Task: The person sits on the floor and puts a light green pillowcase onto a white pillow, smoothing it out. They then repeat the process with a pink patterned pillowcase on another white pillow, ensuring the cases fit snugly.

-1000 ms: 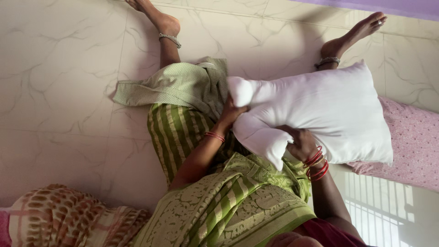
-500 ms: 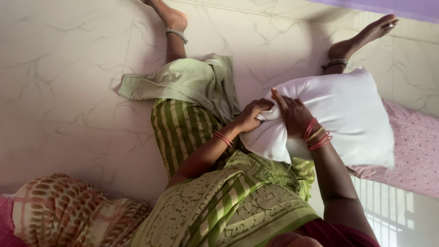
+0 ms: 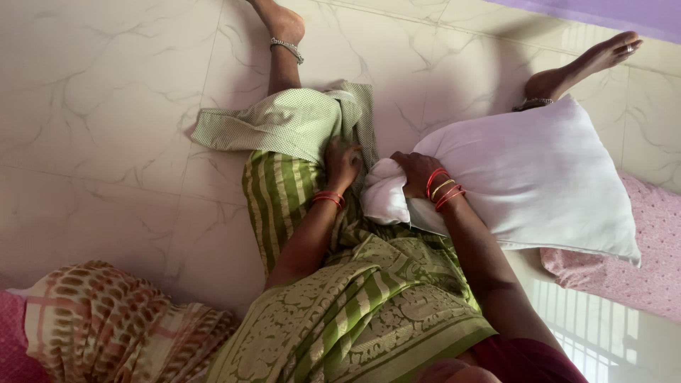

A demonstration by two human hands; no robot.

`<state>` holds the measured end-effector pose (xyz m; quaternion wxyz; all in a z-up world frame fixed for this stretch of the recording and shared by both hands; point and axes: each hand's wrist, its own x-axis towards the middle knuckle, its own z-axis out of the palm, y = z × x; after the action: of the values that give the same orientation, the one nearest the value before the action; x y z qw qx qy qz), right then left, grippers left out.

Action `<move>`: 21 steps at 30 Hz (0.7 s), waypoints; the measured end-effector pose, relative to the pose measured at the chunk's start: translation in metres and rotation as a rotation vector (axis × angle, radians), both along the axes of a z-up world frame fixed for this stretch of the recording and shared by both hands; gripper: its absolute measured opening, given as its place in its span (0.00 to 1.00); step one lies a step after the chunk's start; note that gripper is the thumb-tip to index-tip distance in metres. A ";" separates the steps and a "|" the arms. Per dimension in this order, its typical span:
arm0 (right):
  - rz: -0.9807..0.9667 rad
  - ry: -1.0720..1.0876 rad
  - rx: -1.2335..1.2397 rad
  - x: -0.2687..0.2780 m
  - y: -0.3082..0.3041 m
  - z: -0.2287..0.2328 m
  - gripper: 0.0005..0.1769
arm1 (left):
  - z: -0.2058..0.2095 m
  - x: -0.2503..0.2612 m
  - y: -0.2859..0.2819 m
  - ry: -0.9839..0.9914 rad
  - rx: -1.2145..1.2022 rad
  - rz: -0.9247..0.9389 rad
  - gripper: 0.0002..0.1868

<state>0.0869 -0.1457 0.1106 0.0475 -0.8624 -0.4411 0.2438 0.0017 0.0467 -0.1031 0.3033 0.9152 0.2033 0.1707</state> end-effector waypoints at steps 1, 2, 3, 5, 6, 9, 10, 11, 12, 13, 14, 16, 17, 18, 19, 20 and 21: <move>0.006 -0.009 -0.001 0.001 -0.001 -0.003 0.39 | -0.002 -0.001 0.002 0.116 0.064 -0.008 0.27; 0.011 -0.017 -0.002 0.002 -0.002 -0.006 0.40 | -0.005 0.000 0.002 0.091 0.073 0.003 0.30; 0.017 -0.025 -0.003 0.002 -0.004 -0.009 0.40 | -0.010 0.003 0.000 0.067 0.081 0.015 0.33; 0.036 -0.037 0.048 0.002 -0.006 -0.015 0.41 | -0.021 0.011 0.001 -0.076 0.040 0.032 0.36; 0.046 -0.044 0.073 0.003 -0.008 -0.017 0.42 | -0.024 0.014 0.004 -0.191 -0.010 0.037 0.36; 0.012 -0.039 0.013 0.002 -0.008 -0.020 0.43 | -0.019 0.016 0.007 -0.443 -0.098 0.099 0.36; 0.014 -0.041 0.020 0.002 -0.008 -0.020 0.43 | -0.012 0.014 0.009 -0.510 -0.117 0.126 0.35; 0.016 -0.044 0.027 0.002 -0.008 -0.019 0.44 | -0.006 0.012 0.013 -0.527 -0.175 0.167 0.34; 0.019 -0.046 0.034 0.001 -0.008 -0.019 0.44 | 0.000 0.008 0.020 -0.544 -0.234 0.208 0.33; 0.019 -0.049 0.028 0.001 -0.008 -0.019 0.44 | 0.004 0.004 0.027 -0.560 -0.292 0.249 0.33; 0.020 -0.050 0.021 0.002 -0.008 -0.020 0.44 | 0.006 0.001 0.031 -0.622 -0.570 0.243 0.32; 0.029 -0.055 0.017 0.002 -0.007 -0.021 0.44 | 0.004 -0.003 0.042 -0.726 -1.129 0.223 0.31; 0.036 -0.059 0.019 0.002 -0.007 -0.021 0.43 | 0.003 -0.004 0.048 -0.747 -1.185 0.225 0.31; 0.041 -0.067 0.020 0.003 -0.008 -0.021 0.43 | 0.003 -0.001 0.051 -0.770 -1.243 0.223 0.30; 0.032 -0.058 0.025 0.002 -0.009 -0.020 0.43 | 0.006 0.001 0.053 -0.792 -1.302 0.221 0.29; 0.022 -0.050 0.031 0.001 -0.008 -0.020 0.43 | 0.012 0.000 0.056 -0.802 -1.309 0.194 0.28; 0.012 -0.042 0.037 0.001 -0.008 -0.019 0.43 | 0.022 0.000 0.059 -0.811 -1.316 0.166 0.28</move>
<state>0.0879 -0.1539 0.0913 0.0528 -0.8637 -0.4515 0.2177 0.0012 0.1055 -0.0813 0.8212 0.3943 0.2039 0.3587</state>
